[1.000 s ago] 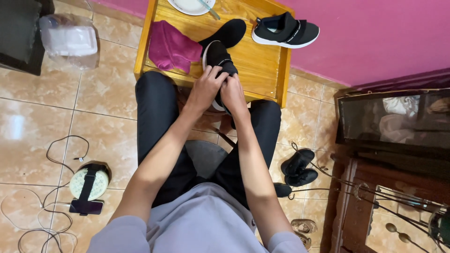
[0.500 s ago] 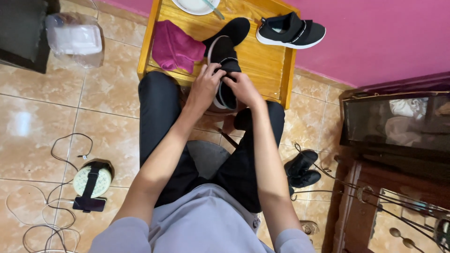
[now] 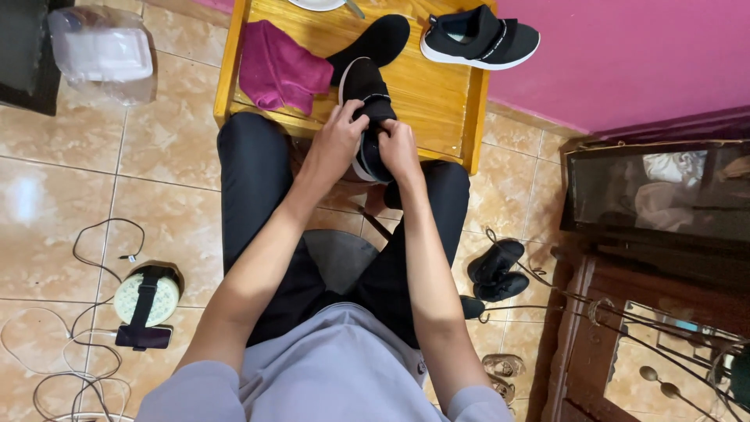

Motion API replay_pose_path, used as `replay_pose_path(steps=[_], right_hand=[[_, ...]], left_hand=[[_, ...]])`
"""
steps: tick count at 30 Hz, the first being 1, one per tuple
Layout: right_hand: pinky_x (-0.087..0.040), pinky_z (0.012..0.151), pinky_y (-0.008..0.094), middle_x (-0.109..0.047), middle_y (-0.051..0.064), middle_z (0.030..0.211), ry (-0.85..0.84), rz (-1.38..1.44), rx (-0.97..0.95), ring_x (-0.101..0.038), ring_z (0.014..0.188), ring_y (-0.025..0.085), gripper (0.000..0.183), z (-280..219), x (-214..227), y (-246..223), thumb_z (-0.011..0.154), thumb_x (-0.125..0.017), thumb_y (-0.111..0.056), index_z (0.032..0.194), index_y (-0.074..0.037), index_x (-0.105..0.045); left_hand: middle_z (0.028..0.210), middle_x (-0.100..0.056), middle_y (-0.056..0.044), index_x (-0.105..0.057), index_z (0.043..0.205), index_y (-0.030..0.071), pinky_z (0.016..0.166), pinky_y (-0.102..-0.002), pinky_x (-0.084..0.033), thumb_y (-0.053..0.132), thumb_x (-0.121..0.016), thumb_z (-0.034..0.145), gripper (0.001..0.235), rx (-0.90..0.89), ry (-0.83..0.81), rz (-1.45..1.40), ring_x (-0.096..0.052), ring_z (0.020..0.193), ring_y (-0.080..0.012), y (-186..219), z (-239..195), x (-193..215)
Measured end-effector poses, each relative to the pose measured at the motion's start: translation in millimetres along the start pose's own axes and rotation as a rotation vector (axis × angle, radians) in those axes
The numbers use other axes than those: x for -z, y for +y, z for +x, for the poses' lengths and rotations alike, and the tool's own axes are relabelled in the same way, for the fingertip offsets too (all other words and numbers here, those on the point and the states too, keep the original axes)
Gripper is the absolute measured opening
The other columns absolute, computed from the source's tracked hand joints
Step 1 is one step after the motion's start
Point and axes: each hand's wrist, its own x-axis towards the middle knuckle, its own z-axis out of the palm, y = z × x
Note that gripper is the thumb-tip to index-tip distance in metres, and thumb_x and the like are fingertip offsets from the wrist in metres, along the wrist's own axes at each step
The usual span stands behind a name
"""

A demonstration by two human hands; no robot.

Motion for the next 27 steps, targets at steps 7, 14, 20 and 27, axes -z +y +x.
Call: replay_pose_path(steps=[7, 14, 20, 27], right_hand=[[-0.05, 0.101, 0.046, -0.077, 0.011, 0.111, -0.161, 0.273, -0.113, -0.069, 0.115, 0.028, 0.039, 2.9, -2.2, 4.4, 0.085, -0.063, -0.009, 0.122, -0.012, -0.075], [-0.045, 0.109, 0.047, -0.069, 0.018, 0.122, -0.203, 0.414, -0.043, -0.06, 0.121, 0.028, 0.046, 0.9, 1.3, -15.6, 0.087, -0.053, 0.001, 0.131, 0.003, -0.065], [-0.05, 0.093, 0.048, -0.069, 0.024, 0.1, -0.132, 0.293, 0.022, -0.064, 0.103, 0.029, 0.033, 20.7, -15.7, 22.1, 0.087, -0.053, -0.004, 0.112, 0.01, -0.068], [-0.051, 0.087, 0.052, -0.07, 0.031, 0.097, -0.224, 0.144, 0.116, -0.068, 0.103, 0.038, 0.03, 2.2, 24.2, -35.7, 0.092, -0.056, -0.01, 0.108, 0.011, -0.069]], left_hand=[[0.126, -0.053, -0.004, -0.062, 0.098, 0.012, 0.067, -0.033, -0.065, -0.001, -0.068, 0.086, 0.019, 0.023, -0.03, 0.007, -0.062, 0.104, -0.0245, -3.5, -0.2, -11.1], [0.129, -0.051, -0.005, -0.062, 0.108, 0.012, 0.068, -0.033, -0.066, -0.001, -0.065, 0.09, 0.022, -0.015, -0.089, 0.044, -0.059, 0.111, -0.0254, 4.2, 1.0, 1.9], [0.129, -0.051, 0.001, -0.062, 0.112, 0.017, 0.074, -0.028, -0.065, 0.002, -0.065, 0.091, 0.026, -0.075, -0.095, 0.13, -0.056, 0.114, -0.0205, 3.2, 1.4, 3.2], [0.133, -0.054, 0.0, -0.061, 0.117, 0.015, 0.081, -0.029, -0.062, 0.007, -0.06, 0.095, 0.023, -0.011, -0.066, 0.127, -0.057, 0.115, -0.0222, 8.4, -4.5, -9.4]])
